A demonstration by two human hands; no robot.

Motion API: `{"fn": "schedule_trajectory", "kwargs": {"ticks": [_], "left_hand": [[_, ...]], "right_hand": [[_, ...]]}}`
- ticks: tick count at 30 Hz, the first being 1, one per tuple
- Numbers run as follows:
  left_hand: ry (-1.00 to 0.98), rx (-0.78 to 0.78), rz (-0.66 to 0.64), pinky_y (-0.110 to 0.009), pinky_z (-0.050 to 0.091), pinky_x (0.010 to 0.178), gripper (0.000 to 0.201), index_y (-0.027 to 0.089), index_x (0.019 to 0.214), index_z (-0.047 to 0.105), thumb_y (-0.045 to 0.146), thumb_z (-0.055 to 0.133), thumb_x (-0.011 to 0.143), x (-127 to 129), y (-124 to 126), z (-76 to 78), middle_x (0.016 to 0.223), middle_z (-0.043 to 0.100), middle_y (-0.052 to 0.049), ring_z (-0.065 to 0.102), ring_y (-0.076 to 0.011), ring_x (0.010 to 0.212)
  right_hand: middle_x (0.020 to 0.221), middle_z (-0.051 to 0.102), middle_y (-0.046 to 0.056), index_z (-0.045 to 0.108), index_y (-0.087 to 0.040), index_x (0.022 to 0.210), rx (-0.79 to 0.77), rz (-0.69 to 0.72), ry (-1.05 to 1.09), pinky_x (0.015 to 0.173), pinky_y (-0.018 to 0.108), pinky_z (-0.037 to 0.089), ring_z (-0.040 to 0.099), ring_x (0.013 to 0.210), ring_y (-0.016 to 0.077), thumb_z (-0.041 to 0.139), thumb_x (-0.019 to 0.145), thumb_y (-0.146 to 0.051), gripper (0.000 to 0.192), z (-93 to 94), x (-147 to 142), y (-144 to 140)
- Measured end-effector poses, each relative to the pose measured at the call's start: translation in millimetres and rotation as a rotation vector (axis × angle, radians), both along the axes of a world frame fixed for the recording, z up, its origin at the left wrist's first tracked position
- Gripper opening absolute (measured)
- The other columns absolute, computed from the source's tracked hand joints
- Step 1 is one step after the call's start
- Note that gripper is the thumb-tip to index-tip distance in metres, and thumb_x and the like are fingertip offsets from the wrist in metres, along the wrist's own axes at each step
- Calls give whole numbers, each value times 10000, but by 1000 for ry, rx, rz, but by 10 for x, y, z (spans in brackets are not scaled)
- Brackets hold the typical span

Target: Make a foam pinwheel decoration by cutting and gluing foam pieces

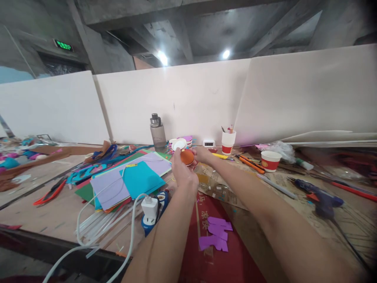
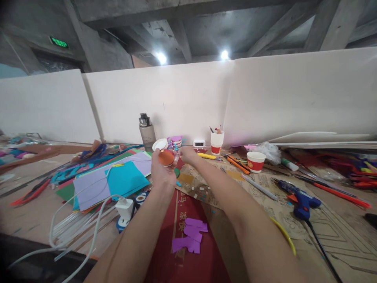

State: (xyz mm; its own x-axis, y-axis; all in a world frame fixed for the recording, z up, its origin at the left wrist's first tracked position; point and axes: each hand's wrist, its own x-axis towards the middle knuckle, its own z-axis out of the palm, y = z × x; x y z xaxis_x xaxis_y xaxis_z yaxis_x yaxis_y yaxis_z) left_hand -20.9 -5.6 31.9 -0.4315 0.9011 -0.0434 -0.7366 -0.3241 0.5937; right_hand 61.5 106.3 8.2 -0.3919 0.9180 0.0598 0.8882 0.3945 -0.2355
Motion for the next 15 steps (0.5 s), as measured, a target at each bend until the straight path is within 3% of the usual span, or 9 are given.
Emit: {"fn": "schedule_trajectory", "kwargs": {"ticks": [3,7,11,15], "left_hand": [[-5,-2,-8,-175,357,415,344,151,986,621,388,690,747,24,-14,-3,671,632,5,612,-120,533],[6,-13,-21,-168,357,410,323,151,935,625,390,705,734,41,-11,-27,709,639,-1,630,-120,560],[-5,-34,-21,-168,357,410,333,147,946,629,389,709,733,20,7,-40,707,636,-8,643,-132,585],[-8,-42,-14,-170,354,412,345,146,967,621,394,703,742,6,22,-55,704,643,-15,648,-140,588]], "right_hand": [[935,771,15,774,-202,1017,-143,52,39,726,204,514,695,799,130,678,885,-284,183,160,348,-30],[888,786,37,803,-182,969,-157,-17,55,671,199,493,695,744,136,645,889,-293,209,234,640,-9],[1020,756,65,752,-143,1065,-64,-157,23,809,237,508,686,936,169,575,941,-222,230,84,579,168],[1203,654,88,637,-160,1196,-81,-264,-80,882,407,559,652,1035,211,617,951,-355,314,-112,355,421]]}}
